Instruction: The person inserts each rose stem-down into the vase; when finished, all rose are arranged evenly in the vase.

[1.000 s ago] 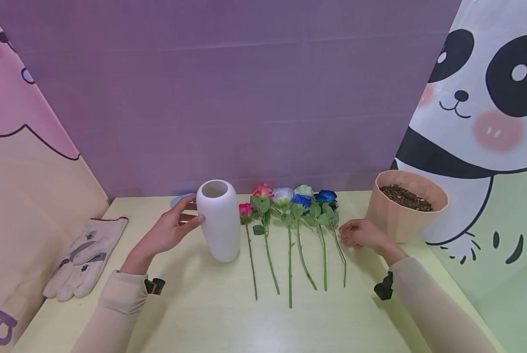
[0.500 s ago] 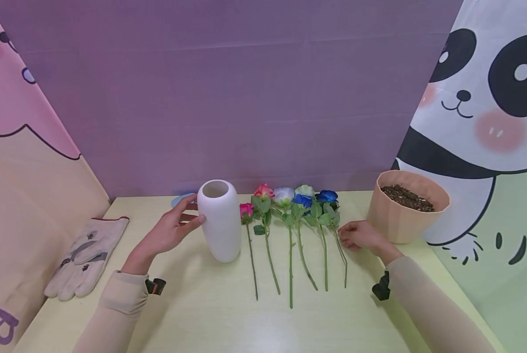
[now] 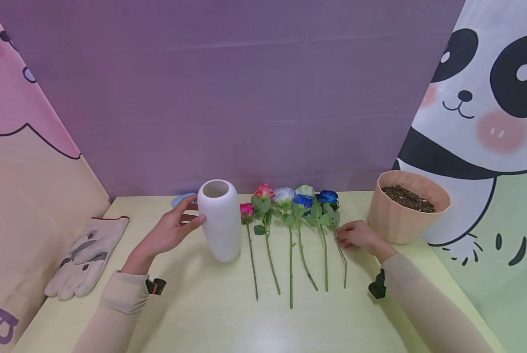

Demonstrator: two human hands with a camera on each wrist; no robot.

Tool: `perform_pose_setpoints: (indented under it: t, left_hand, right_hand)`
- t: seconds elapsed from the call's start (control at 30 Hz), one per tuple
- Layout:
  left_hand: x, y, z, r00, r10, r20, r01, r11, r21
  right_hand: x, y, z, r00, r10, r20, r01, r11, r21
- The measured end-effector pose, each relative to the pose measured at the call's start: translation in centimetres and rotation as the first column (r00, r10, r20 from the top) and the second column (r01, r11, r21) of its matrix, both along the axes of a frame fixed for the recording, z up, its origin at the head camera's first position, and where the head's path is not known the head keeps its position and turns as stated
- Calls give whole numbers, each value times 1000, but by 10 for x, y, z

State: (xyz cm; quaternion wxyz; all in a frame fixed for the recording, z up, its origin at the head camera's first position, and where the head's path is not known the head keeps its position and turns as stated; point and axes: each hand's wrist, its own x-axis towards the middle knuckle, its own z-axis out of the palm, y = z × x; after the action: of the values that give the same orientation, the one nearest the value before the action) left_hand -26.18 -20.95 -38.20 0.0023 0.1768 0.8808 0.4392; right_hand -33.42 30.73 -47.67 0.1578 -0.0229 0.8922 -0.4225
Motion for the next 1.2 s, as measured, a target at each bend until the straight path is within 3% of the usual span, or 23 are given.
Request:
perform_pose_setpoints:
  t: [0.4,0.77,1.07,1.2]
  left_hand:
    - [2,1,1,1000,6,11,-6,1000,-7]
    - [2,2,1,1000,17,16,-17,1000,-14]
    - [2,1,1,1000,13,8,-13,1000,-15]
    - [2,1,0,1000,13,11,-13,1000,-14]
  right_hand:
    - [-3,-5,-2,999,-36,35,37,998,-49]
    - [-3,-10,1,999,-21,33,23,998,-66]
    - [2,-3,12,996,17,90,8,961,-276]
    - [3,2,16,996,43,82,-16,953,-303]
